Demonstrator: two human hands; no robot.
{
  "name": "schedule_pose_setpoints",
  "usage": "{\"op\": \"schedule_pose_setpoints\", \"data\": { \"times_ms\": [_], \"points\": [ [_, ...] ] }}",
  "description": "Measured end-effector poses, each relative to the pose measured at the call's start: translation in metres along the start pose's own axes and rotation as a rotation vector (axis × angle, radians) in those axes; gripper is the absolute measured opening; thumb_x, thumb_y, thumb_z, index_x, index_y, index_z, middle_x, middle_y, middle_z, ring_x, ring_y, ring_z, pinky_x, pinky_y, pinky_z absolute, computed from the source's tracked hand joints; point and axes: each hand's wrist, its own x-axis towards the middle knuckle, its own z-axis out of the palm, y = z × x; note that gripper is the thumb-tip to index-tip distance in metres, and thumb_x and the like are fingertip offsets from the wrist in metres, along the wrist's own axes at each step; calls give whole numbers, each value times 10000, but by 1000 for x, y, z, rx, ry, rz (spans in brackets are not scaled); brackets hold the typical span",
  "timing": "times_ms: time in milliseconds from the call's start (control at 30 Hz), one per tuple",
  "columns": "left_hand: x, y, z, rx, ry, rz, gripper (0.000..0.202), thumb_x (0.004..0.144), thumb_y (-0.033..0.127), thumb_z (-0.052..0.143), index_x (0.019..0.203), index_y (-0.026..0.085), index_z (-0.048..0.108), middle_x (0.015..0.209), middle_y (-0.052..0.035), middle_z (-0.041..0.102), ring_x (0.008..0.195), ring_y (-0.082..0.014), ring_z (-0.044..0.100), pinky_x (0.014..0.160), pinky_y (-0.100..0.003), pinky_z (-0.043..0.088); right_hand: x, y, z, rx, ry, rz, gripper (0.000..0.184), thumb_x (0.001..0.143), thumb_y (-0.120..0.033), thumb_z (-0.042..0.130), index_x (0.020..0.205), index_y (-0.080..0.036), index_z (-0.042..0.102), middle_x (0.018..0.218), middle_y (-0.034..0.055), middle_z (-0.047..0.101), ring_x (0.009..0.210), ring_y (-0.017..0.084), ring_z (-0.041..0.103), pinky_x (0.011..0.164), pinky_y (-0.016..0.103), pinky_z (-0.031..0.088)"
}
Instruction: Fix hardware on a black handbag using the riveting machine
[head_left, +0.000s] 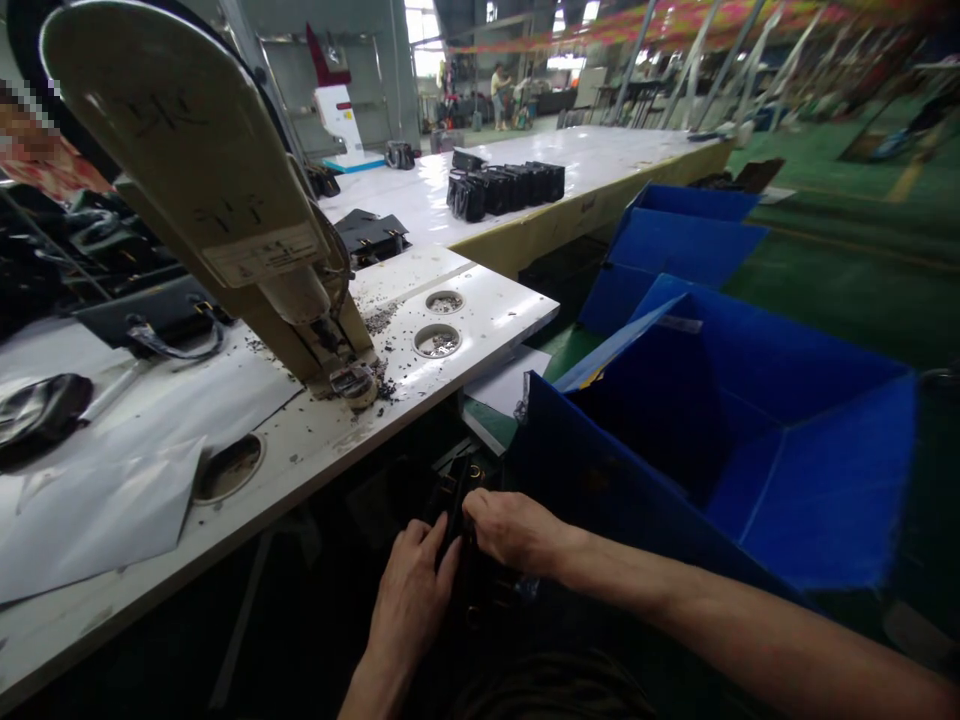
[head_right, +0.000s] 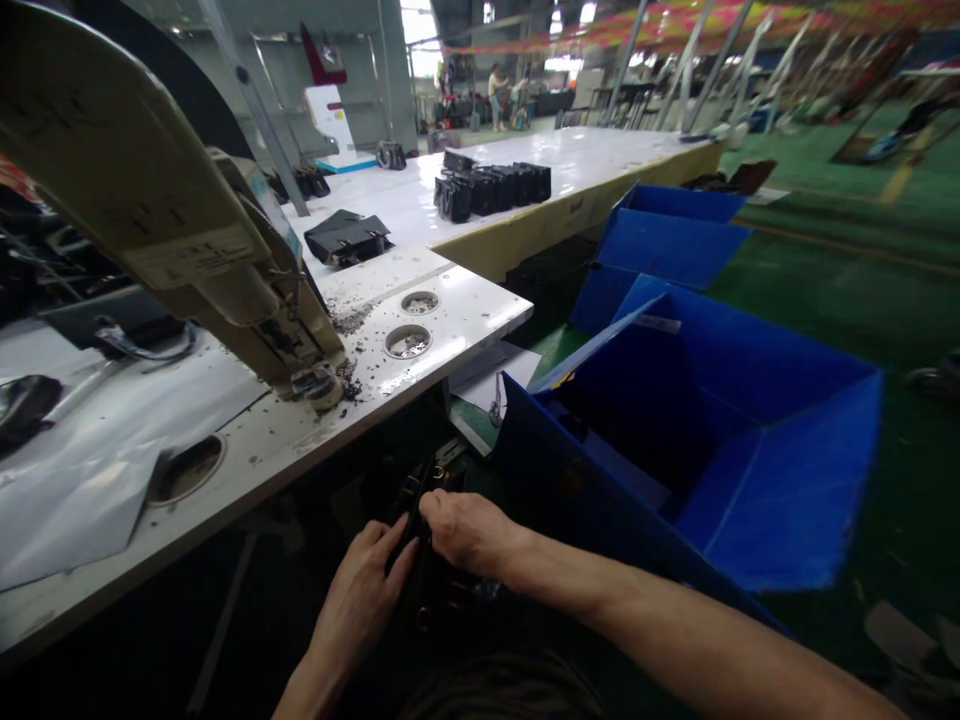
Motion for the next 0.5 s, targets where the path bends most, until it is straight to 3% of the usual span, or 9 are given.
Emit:
{"op": "schedule_pose_setpoints", "data": {
  "times_ms": [133, 233, 367, 500],
  "points": [
    [3, 3, -4, 2, -11, 5, 393, 1050, 367, 447, 1344, 211, 656, 1030, -78, 616, 968, -258, 618, 920, -424, 522, -4, 7, -7, 113, 8, -7, 426, 950, -263, 592, 1366, -216, 517, 1146, 75, 696, 968, 240, 707, 781, 315, 527],
    [5, 3, -8, -60, -36, 11, 380, 1037, 365, 473, 1338, 227, 659, 1040, -74, 614, 974, -249, 618, 932, -417, 519, -4, 8, -6, 183, 39, 53, 509, 887, -319, 710, 1356, -252, 527, 1222, 88, 661, 1028, 271, 698, 812, 337, 524],
    [6, 1, -9, -129, -54, 5, 422, 1019, 379, 505, 1397, 236, 628, 1110, -80, 616, 1036, -252, 618, 983, -420, 512, 0, 11, 5, 287, 93, 175, 425, 884, -251, 710, 1267, -238, 527, 1071, 36, 723, 944, 234, 718, 781, 307, 508],
    [5, 2, -8, -157, -49, -12, 442, 1013, 417, 515, 1408, 254, 628, 1104, -75, 625, 1049, -253, 634, 982, -415, 521, 2, 17, 6, 357, 94, 207, 303, 871, -234, 697, 1147, -219, 574, 937, 3, 757, 822, 192, 718, 676, 260, 470]
  ]
}}
